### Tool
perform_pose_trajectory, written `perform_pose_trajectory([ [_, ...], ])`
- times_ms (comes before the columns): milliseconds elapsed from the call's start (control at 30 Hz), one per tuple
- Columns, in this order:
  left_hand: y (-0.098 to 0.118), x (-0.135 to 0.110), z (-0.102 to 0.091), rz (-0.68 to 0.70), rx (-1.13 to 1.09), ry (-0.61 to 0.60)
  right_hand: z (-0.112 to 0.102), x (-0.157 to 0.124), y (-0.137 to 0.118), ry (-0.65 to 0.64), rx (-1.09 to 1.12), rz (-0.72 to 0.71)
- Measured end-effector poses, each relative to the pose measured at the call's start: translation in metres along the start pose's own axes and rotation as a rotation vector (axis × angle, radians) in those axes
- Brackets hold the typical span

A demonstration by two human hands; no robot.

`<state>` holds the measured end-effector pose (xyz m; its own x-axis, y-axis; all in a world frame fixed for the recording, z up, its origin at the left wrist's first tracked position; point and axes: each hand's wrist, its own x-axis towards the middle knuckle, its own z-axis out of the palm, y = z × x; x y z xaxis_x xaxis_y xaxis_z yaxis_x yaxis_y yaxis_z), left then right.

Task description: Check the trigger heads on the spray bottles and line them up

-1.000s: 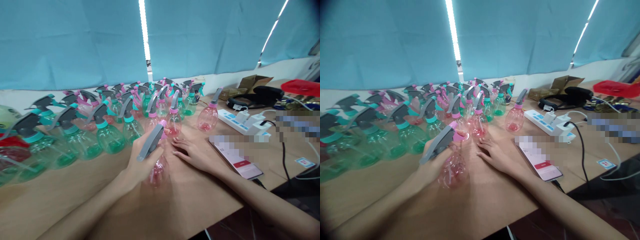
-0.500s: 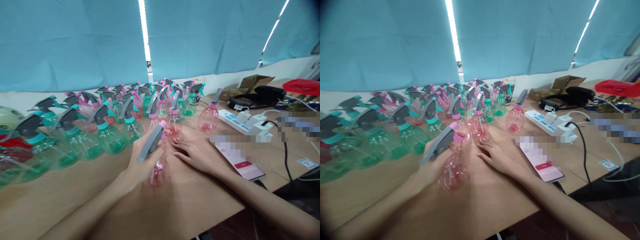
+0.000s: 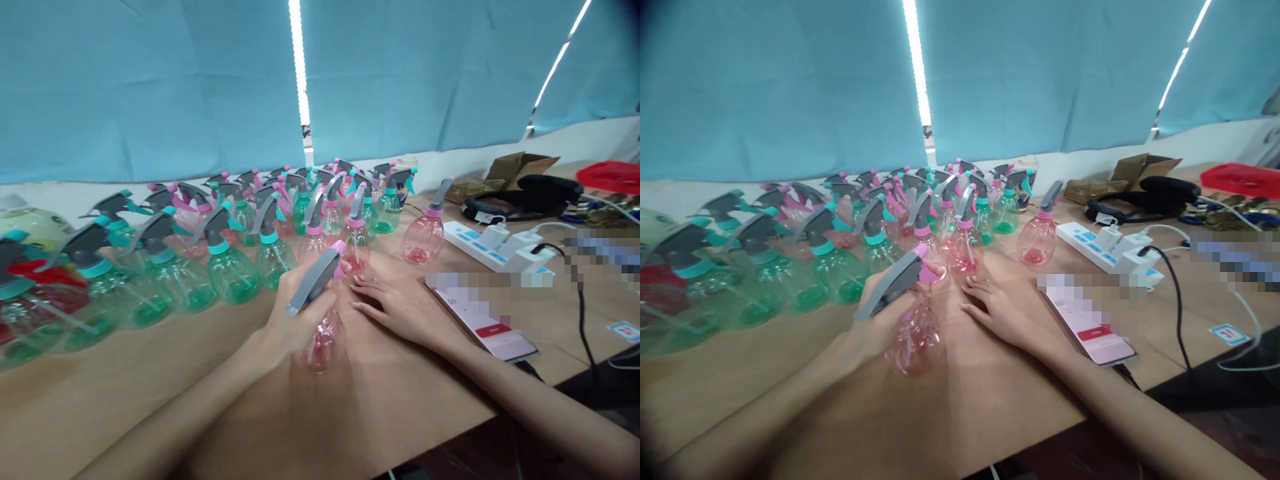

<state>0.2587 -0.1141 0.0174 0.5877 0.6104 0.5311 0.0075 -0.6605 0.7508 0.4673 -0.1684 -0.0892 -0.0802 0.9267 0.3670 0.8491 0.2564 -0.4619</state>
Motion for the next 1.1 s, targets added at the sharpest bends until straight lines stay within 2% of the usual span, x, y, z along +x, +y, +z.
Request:
perform_pose_trajectory([
  [300, 0.004, 0.002, -0.001, 0.034, 0.007, -0.004, -0.002, 0.000, -0.004, -0.002, -0.016, -0.007],
  [533, 0.002, 0.002, -0.002, 0.026, 0.019, -0.054, -0.001, 0.001, -0.003, 0.006, -0.010, 0.006],
  [767, 0.000, 0.002, 0.003, -0.001, -0.022, 0.008, -0.003, -0.001, -0.006, 0.019, -0.035, 0.003],
  [1100, -0.001, -0.001, 0.004, 0.056, -0.013, 0.026, -0.018, 0.002, -0.023, -0.001, -0.096, -0.018],
])
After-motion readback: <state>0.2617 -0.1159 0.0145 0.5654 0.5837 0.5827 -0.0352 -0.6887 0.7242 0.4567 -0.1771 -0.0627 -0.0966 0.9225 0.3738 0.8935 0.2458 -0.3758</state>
